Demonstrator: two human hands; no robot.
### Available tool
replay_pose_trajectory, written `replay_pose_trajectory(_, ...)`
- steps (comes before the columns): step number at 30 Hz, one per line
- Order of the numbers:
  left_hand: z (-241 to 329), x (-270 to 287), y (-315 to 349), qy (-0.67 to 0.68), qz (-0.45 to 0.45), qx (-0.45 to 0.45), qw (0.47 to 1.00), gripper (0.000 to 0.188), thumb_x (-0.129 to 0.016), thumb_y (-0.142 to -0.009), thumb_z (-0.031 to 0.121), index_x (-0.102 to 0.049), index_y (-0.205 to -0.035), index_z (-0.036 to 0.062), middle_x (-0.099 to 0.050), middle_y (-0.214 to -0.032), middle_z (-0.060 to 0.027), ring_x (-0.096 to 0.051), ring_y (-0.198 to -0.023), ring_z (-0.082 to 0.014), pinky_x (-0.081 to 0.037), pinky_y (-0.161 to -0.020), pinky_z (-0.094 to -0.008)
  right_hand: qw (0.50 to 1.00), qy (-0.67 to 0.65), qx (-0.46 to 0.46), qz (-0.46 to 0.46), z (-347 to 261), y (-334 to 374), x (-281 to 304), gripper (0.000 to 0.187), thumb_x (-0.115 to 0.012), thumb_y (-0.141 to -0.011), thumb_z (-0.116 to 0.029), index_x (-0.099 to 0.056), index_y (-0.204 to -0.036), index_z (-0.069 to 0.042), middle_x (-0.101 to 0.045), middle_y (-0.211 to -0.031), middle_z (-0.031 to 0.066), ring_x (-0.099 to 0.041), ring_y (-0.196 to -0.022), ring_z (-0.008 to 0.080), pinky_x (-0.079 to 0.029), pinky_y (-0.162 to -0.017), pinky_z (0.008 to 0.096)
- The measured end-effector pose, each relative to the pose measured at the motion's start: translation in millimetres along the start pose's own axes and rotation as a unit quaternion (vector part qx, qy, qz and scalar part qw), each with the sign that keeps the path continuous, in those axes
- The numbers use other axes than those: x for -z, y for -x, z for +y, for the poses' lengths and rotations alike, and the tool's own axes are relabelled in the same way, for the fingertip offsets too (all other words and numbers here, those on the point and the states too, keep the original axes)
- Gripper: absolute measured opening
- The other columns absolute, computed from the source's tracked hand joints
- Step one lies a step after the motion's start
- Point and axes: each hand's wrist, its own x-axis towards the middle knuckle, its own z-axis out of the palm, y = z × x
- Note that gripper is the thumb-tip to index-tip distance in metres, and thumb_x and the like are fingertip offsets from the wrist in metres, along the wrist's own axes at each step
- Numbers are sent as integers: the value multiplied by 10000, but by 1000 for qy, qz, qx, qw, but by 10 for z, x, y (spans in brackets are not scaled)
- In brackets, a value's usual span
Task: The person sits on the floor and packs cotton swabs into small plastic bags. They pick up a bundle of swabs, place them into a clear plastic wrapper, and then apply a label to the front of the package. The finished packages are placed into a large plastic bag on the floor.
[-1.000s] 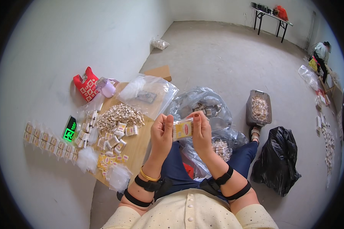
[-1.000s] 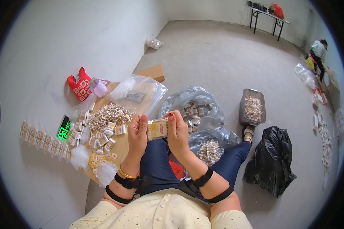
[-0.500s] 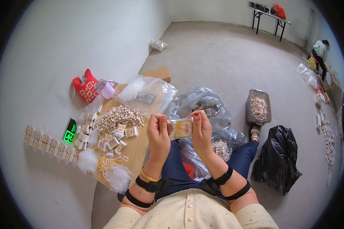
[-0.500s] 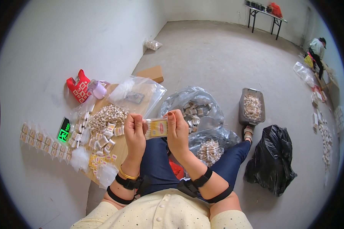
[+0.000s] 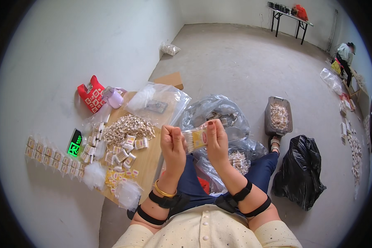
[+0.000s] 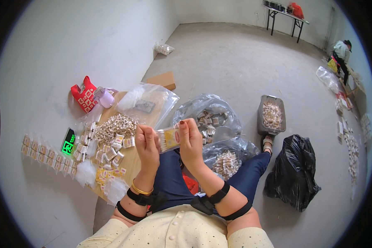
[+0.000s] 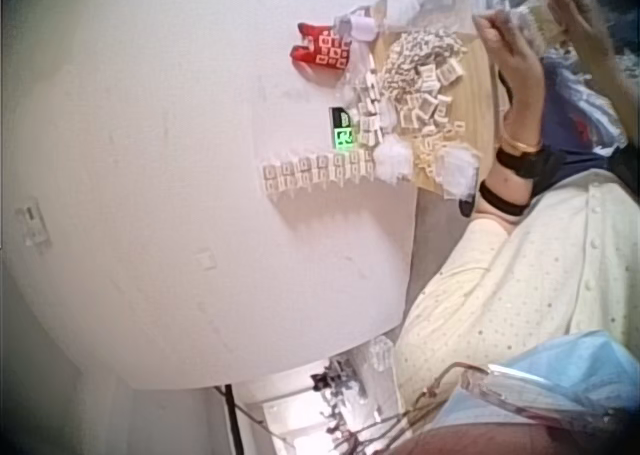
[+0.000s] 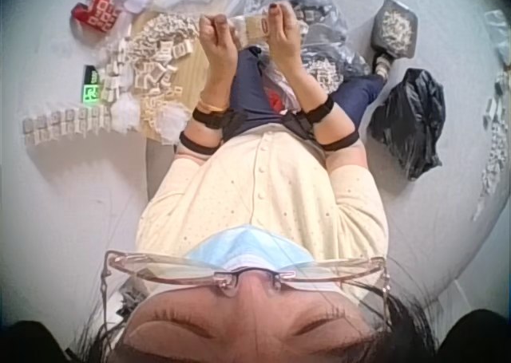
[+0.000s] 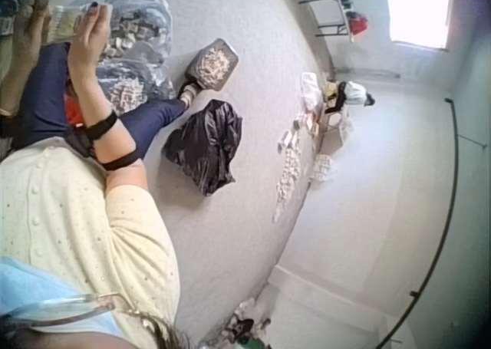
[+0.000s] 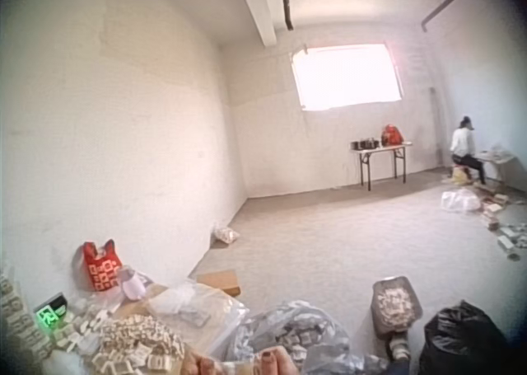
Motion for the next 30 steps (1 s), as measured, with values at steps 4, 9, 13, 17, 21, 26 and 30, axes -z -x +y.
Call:
replay_pose_trajectory(4,-39,19,-26,37,-7,-14,999,293,-444,-1033,327,-373,-858,102,-379,-537,42,-309,-399,-26,-240,-364,-181,999,-22,-41,3,11,-35,46,271,-450,-1043,-254,-524,-896,-39,-475,-653,-20,-416,-592,26,-331,-524,207)
replay_pose_trajectory(9,-51,47,-6,14,-13,-27,999,289,-429,-1039,320,-377,-867,95,-459,-549,13,-326,-410,-26,-250,-373,-181,998,41,-40,9,21,-33,89,272,-464,-1037,-252,-544,-894,-34,-523,-664,-8,-446,-596,42,-362,-531,223)
replay_pose_trajectory(13,8,132,-32,36,-4,55,998,290,-410,-1045,331,-385,-887,89,-584,-609,-43,-326,-410,-26,-262,-379,-184,997,62,-16,31,126,-84,170,257,-484,-1026,-243,-559,-911,-26,-551,-676,16,-477,-619,71,-399,-558,247)
replay_pose_trajectory(17,-57,146,-11,34,-20,55,998,278,-433,-1036,339,-399,-918,90,-647,-723,-84,-364,-455,-20,-314,-429,-175,996,76,15,34,143,-82,130,251,-490,-1021,-235,-562,-911,-22,-561,-695,32,-470,-630,84,-406,-571,255)
replay_pose_trajectory(21,-17,127,-46,50,-17,39,998,250,-613,-960,244,-422,-956,83,-582,-724,-14,-413,-513,-18,-337,-476,-164,991,109,56,50,180,-125,213,249,-490,-1022,-228,-561,-899,-23,-560,-699,29,-465,-628,87,-410,-573,258)
replay_pose_trajectory(26,31,310,-119,82,3,70,994,263,-729,-878,142,-472,-899,89,-511,-682,41,-444,-537,-24,-346,-491,-166,996,41,44,64,202,-197,327,256,-493,-1022,-228,-556,-877,-27,-555,-694,10,-461,-612,67,-399,-548,247)
replay_pose_trajectory(30,25,473,-63,72,-13,88,993,231,-713,-888,133,-485,-911,102,-522,-700,34,-463,-580,-39,-363,-525,-184,999,-1,-23,36,302,-182,343,266,-479,-1033,-279,-537,-887,-64,-520,-722,-34,-449,-607,18,-377,-514,193)
